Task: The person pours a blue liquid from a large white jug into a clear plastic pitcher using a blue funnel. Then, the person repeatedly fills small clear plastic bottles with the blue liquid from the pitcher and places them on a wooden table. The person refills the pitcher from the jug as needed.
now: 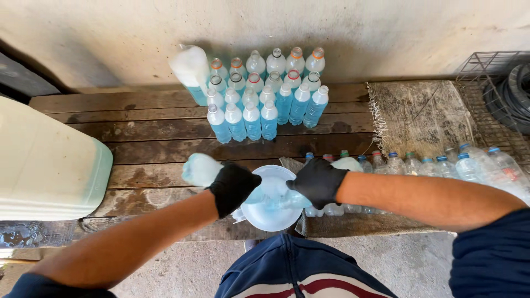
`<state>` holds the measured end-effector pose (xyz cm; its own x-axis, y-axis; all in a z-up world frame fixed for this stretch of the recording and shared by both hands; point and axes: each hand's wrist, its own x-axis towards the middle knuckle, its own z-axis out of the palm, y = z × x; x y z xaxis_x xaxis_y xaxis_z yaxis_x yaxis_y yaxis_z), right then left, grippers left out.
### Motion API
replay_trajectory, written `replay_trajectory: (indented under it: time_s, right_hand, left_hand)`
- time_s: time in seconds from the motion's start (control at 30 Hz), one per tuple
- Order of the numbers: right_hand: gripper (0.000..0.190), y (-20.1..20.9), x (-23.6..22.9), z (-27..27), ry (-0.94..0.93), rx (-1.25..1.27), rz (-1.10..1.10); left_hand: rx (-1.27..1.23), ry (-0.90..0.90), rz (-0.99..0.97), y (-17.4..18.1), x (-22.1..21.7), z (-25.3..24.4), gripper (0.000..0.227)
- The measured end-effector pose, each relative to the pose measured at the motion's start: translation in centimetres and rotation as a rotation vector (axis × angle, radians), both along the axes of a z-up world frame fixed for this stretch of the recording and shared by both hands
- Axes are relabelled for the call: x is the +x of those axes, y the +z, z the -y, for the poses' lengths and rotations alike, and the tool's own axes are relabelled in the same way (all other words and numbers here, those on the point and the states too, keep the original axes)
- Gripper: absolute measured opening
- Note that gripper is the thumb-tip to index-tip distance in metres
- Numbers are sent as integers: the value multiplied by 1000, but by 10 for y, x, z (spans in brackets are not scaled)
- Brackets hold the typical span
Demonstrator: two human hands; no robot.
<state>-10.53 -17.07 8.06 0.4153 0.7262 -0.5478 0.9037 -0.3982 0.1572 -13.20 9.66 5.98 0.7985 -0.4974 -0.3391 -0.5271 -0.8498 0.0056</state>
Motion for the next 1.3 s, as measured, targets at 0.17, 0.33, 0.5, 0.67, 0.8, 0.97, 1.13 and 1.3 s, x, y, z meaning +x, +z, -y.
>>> replay_trajectory:
  time_s: [0.17,0.33,0.5,0.67,0.8,0.97,1.13,1.3]
  right_hand:
    - [28,-16,-12,-14,312,244,641]
    - [40,11,-13,-33,163,32,93]
    - [18,-74,1,-26,262,371,628]
    - [20,18,-29,-29,317,421,472]
    - [19,9,-17,-29,308,429,520]
    - [18,-9,-15,-31,299,437,579]
    - [20,-19,6,-24,284,442,646]
    - [22,-43,-6,-32,279,432,701]
  left_hand:
    - [-29,-45,54,3,5,11,31]
    - [128,-253,297,5,8,18,24]
    - [252,-419,475,6,10,24,23]
    - [371,-581,651,5,12,30,25]
    - [511,-719,768,21,13,32,34]
    - [508,-782,819,33,15,28,32]
    - [70,-822,1142,-76,70,2,60]
    - [161,-833,1301,-37,52,11,54]
